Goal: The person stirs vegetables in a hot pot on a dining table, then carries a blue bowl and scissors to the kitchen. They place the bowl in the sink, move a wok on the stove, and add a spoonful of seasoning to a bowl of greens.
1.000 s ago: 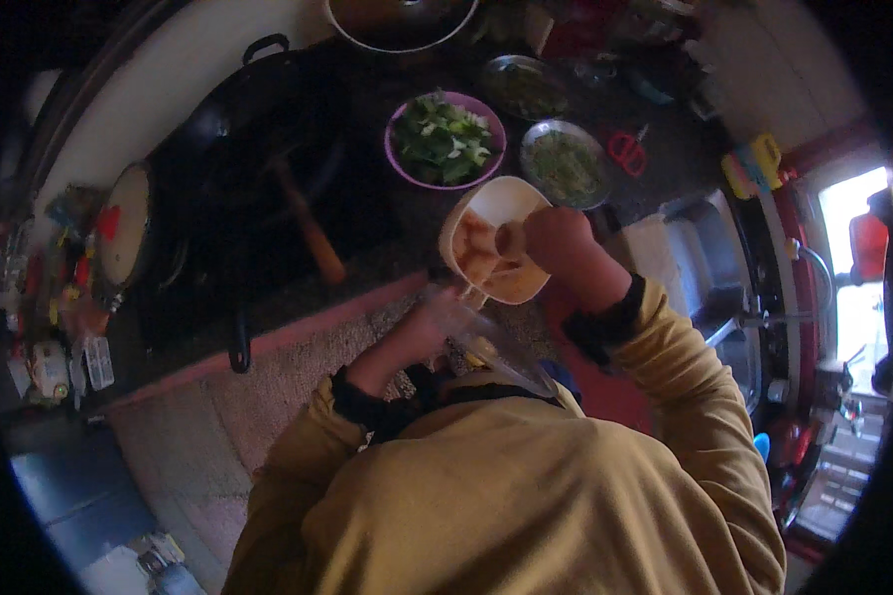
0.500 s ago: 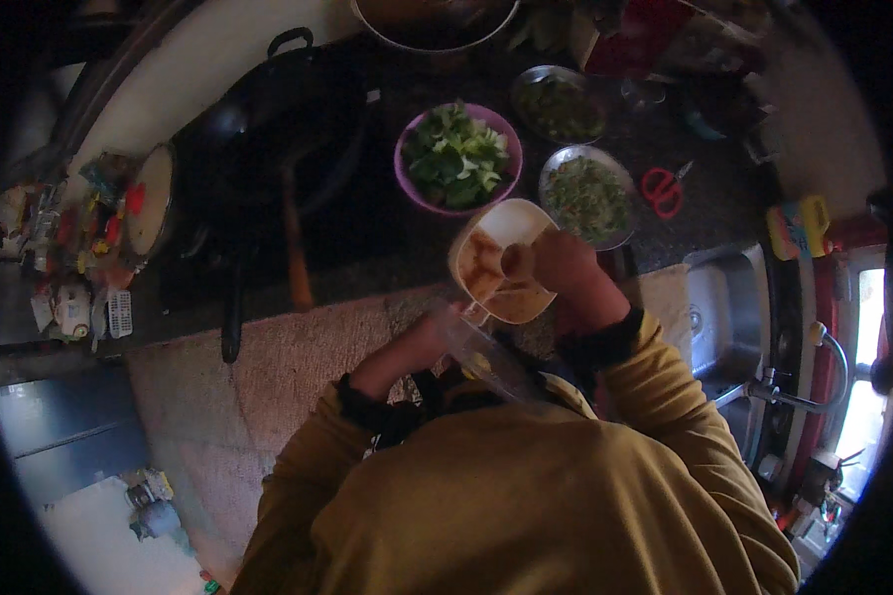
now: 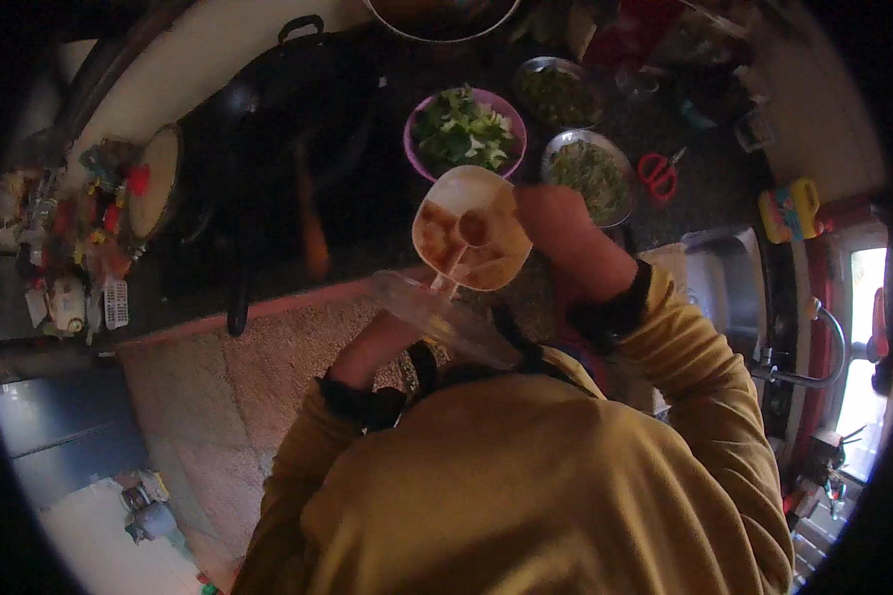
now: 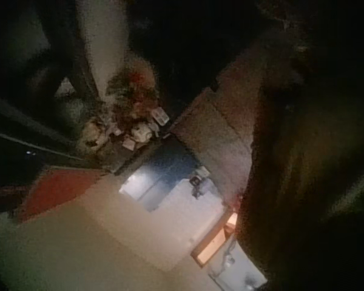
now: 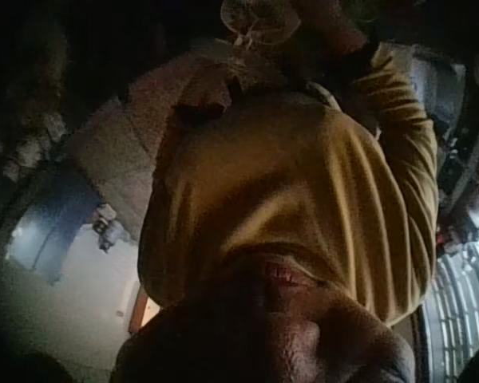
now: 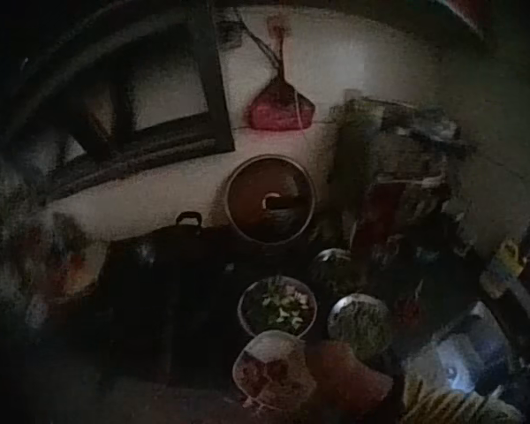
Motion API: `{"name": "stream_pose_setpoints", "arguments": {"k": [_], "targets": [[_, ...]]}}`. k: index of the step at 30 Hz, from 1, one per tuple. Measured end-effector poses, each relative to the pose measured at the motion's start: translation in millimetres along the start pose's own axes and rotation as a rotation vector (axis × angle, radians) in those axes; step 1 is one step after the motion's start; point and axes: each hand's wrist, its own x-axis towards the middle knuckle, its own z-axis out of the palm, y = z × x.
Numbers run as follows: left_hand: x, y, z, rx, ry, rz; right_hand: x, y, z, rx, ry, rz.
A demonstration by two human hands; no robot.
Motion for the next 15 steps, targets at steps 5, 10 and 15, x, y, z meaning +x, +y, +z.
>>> {"name": "stream_pose_setpoints", "arguments": {"k": [5,10,15], "targets": [[-10.4,-5.1,-8.6,0.231,0.053,0.084,-8.4,0.7,9.3,0.112,0.100,-0.229],[-12.9,-13.4,-16.6,0.344,0.092,0.032,-9.7,2.8,17.3,0.169,-0.049,-0.301],[-10.0,-14.3,-22.0,0.054,0.069,-0.034,-5.8,3.9,20.1,0.373,0.024,-0.294]]}}
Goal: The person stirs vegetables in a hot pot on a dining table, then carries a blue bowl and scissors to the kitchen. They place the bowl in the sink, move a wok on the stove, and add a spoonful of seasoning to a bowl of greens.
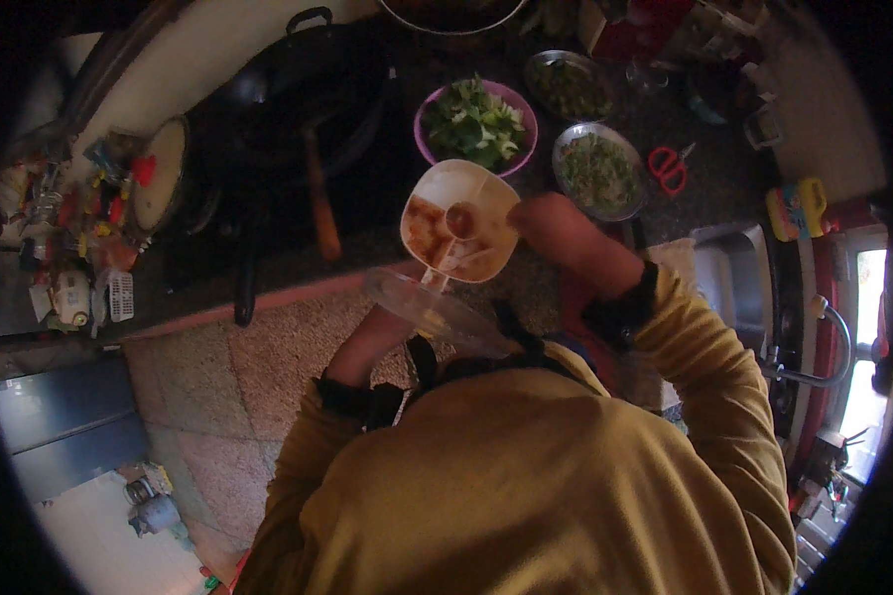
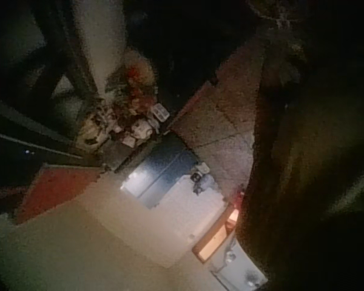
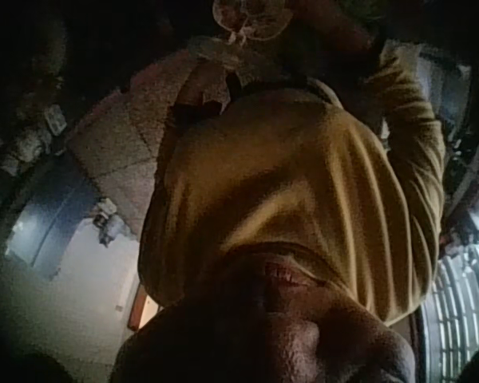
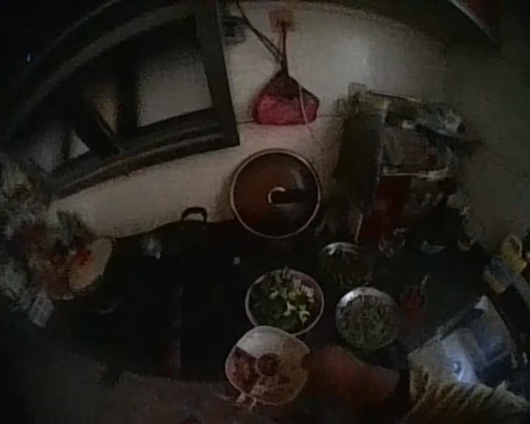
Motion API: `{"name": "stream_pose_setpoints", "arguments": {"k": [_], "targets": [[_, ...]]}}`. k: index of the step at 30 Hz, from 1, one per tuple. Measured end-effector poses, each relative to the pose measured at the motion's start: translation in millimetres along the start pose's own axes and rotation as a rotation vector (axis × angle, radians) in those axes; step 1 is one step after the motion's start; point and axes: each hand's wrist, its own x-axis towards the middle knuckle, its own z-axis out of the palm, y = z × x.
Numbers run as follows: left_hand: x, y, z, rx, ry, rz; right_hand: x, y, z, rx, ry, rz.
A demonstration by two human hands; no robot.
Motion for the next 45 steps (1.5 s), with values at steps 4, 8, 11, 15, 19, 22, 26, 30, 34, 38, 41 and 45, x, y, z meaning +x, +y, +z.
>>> {"name": "stream_pose_setpoints", "arguments": {"k": [4,8,11,15,19,22,26,30,34,38,41,45], "targets": [[2.1,4.0,-1.9,-0.051,-0.011,-0.065,-5.0,-4.9,-5.4,0.188,0.189,0.163],[4.3,4.1,-3.4,0.071,-0.067,-0.065,-9.1,-6.9,-15.6,0.525,0.335,0.338],[8.9,1.4,-0.6,0.041,0.036,-0.133,-2.3,-2.8,-23.6,0.610,0.424,0.448],[5.0,7.0,2.9,0.036,0.037,0.009,13.6,10.6,-32.5,0.548,0.473,0.449],[-17.5,15.4,9.3,0.084,0.113,-0.068,46.0,33.3,-31.8,0.359,0.574,0.248],[-30.6,12.0,12.9,0.146,0.138,-0.017,62.4,47.4,-28.3,0.135,0.516,0.226],[-36.8,0.9,10.5,0.307,0.209,0.005,61.7,52.3,-24.8,0.257,0.532,0.309],[-34.6,-1.8,9.6,0.214,0.153,0.059,52.5,56.2,-21.7,0.349,0.581,0.251],[-31.5,2.5,9.9,0.155,0.142,-0.033,46.2,62.7,-21.3,0.168,0.525,0.282],[-32.6,1.7,10.8,0.311,0.151,0.188,31.1,44.3,-32.2,0.225,0.466,0.382],[-30.9,-0.3,10.0,0.105,0.177,0.142,14.9,12.5,-48.9,0.699,0.283,0.454],[-28.2,4.1,7.4,0.240,0.128,0.058,3.3,-20.9,-63.5,0.867,0.093,0.461]]}}
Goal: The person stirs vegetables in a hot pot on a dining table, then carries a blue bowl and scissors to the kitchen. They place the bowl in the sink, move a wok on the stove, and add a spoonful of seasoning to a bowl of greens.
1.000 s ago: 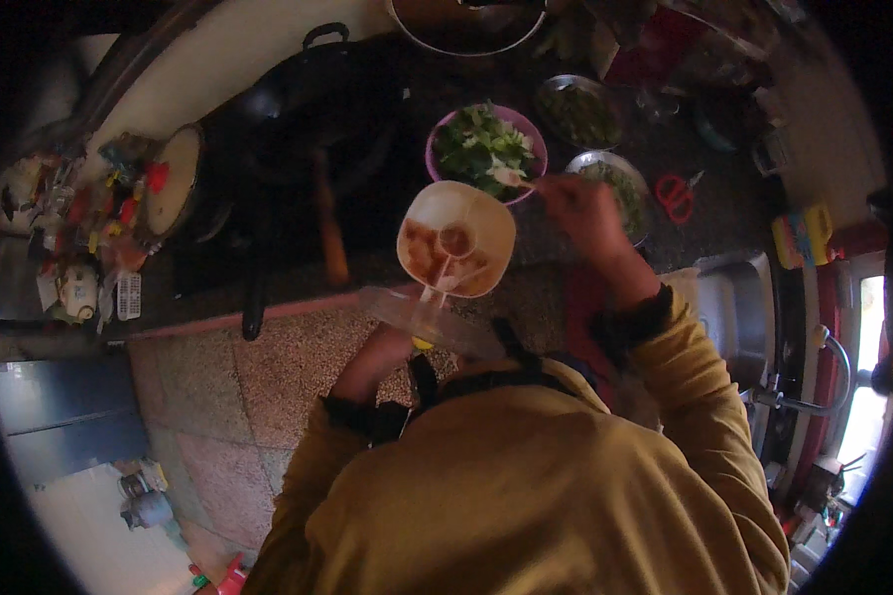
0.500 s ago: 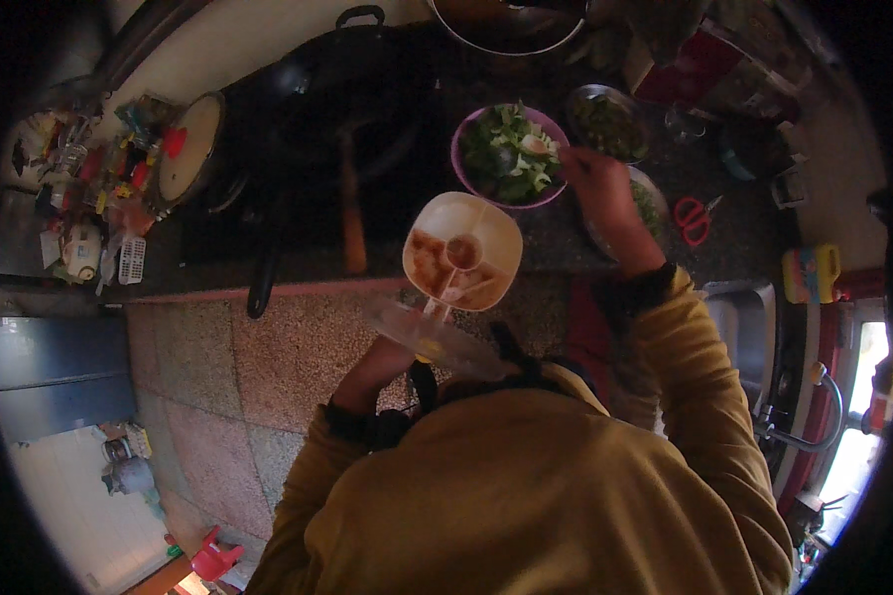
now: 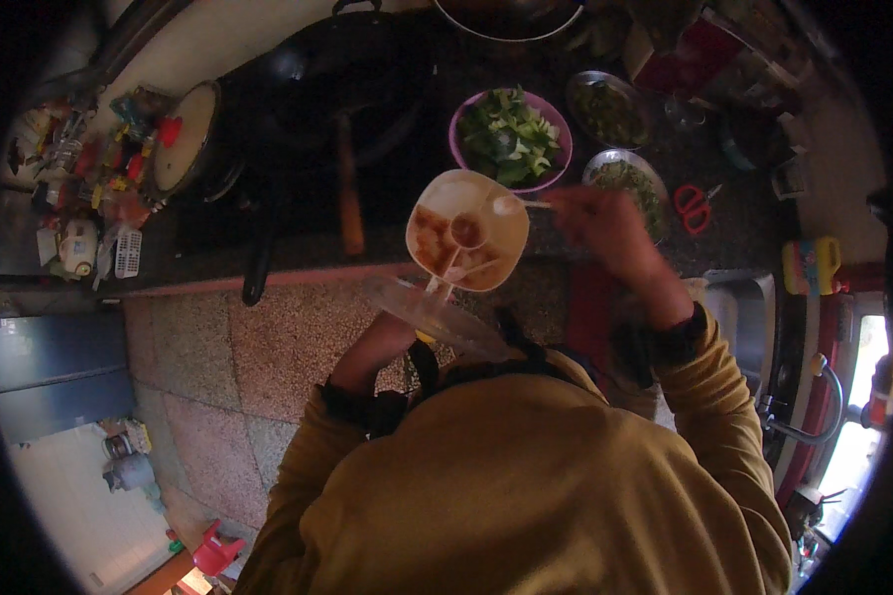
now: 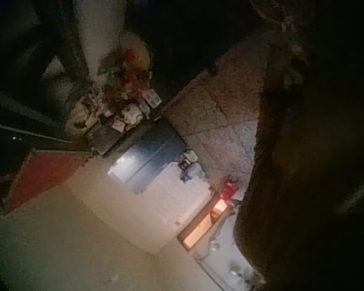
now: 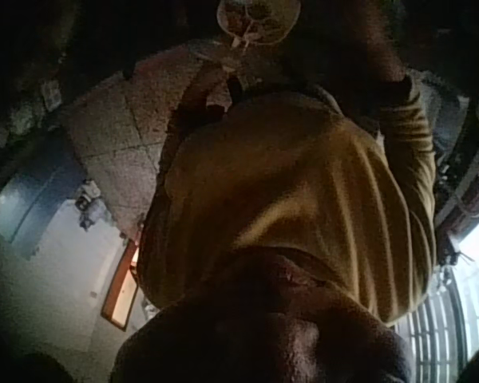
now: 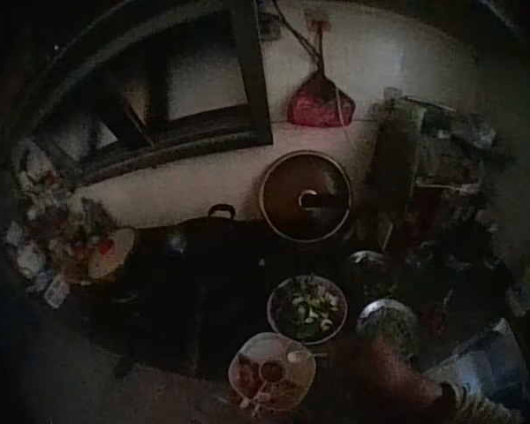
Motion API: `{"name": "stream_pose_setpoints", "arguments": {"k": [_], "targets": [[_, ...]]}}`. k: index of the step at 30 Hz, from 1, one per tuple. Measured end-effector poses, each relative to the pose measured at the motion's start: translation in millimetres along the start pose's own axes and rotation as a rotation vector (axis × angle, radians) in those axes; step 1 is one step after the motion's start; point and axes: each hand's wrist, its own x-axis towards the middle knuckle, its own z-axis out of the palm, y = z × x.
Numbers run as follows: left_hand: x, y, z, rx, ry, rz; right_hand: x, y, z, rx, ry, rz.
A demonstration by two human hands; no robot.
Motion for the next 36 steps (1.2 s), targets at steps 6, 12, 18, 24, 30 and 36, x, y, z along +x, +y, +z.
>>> {"name": "stream_pose_setpoints", "arguments": {"k": [6,12,18,24,30,36], "targets": [[0.1,18.0,0.7,0.066,-0.040,0.058,16.3,5.8,29.4,-0.442,0.062,-0.526],[9.4,25.1,4.5,0.012,-0.085,0.066,40.2,19.0,53.4,-0.977,0.033,-0.527],[25.9,5.7,8.1,0.076,-0.202,0.034,54.3,30.2,50.2,-0.826,-0.088,-0.420],[27.5,-5.2,13.4,0.051,-0.216,-0.015,53.8,44.1,42.1,-0.292,-0.015,-0.168],[32.7,13.0,12.2,0.011,-0.216,-0.043,46.6,43.3,24.0,0.122,0.023,0.146],[30.1,20.5,13.4,-0.141,-0.034,-0.073,58.5,37.1,-2.8,0.226,0.151,0.082]]}}
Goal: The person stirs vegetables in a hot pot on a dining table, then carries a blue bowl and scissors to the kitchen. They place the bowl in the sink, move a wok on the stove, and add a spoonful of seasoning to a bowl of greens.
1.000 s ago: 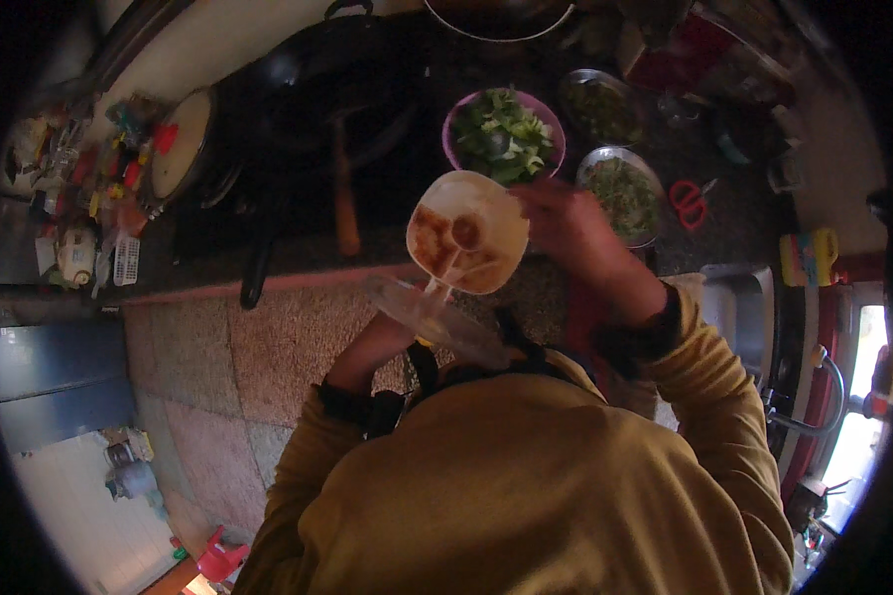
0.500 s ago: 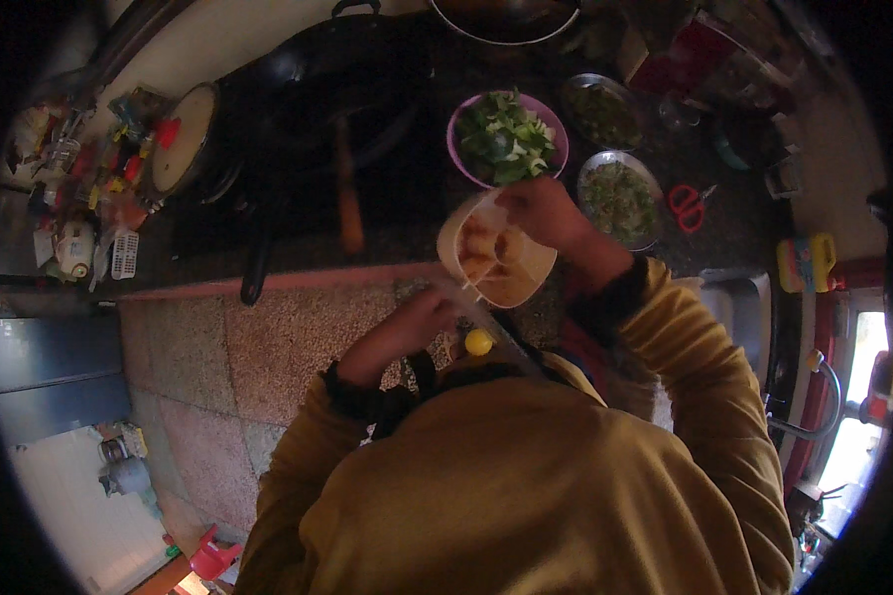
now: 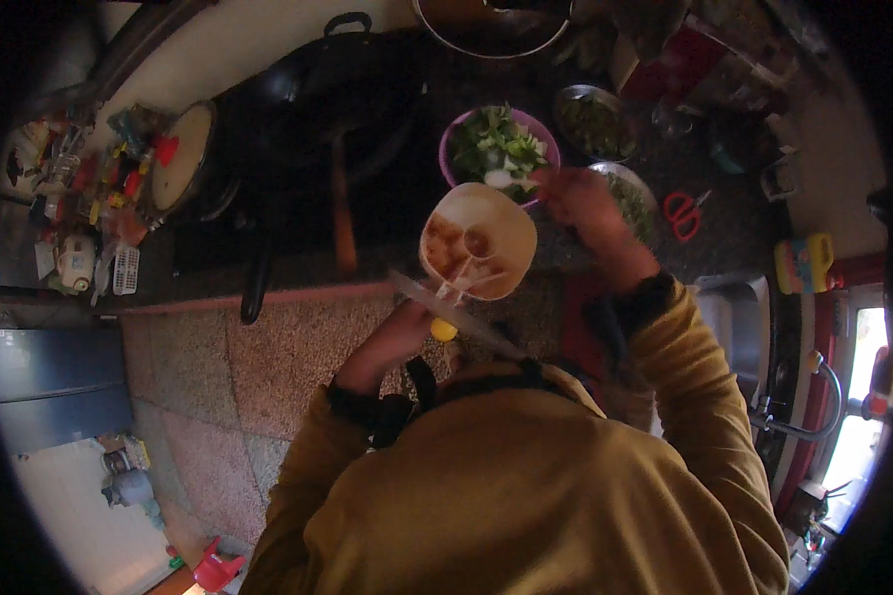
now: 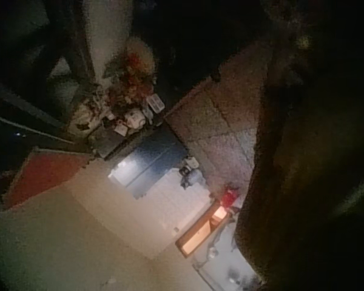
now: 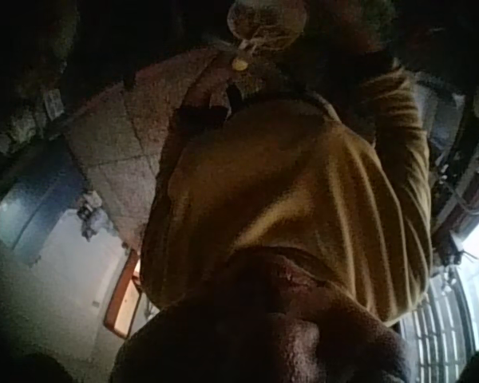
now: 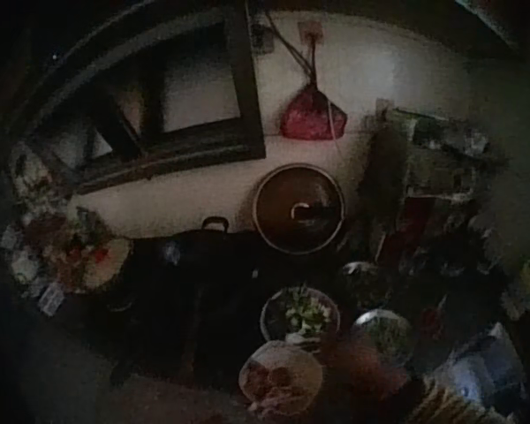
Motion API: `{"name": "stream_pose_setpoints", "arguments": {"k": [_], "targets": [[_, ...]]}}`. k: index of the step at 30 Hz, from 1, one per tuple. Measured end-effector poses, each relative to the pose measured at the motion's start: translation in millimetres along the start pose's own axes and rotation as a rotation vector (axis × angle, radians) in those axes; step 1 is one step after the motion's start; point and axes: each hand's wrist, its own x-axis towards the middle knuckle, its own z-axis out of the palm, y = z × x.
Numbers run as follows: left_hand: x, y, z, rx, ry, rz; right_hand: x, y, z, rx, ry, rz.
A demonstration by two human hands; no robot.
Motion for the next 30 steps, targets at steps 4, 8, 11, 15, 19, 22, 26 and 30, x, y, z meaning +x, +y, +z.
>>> {"name": "stream_pose_setpoints", "arguments": {"k": [4,8,11,15,19,22,26,30], "targets": [[-2.5,-2.2,-5.5,0.036,0.004,-0.015,35.0,-3.2,-6.1,-0.263,0.191,-0.231],[-8.5,0.0,-4.5,0.102,-0.048,0.015,55.9,6.1,-13.2,-0.737,0.288,-0.465],[-16.7,4.5,-1.8,0.134,-0.014,-0.012,57.0,14.5,-20.0,-0.387,0.237,-0.458],[-18.9,7.5,-1.2,0.169,-0.040,0.001,49.8,11.7,-23.3,-0.720,0.343,-0.485],[-15.5,6.3,-3.0,0.239,-0.050,0.079,17.6,-0.9,-15.6,-0.461,0.193,-0.482],[-14.7,7.5,-1.4,0.119,-0.030,0.090,-14.8,-5.1,7.4,-0.476,0.009,-0.544],[-11.5,11.6,-0.3,0.100,-0.110,0.007,-21.1,-5.4,40.6,-0.775,-0.087,-0.605],[-5.7,6.5,-1.9,0.101,-0.180,0.029,-9.3,5.1,56.5,-0.890,-0.087,-0.560]]}}
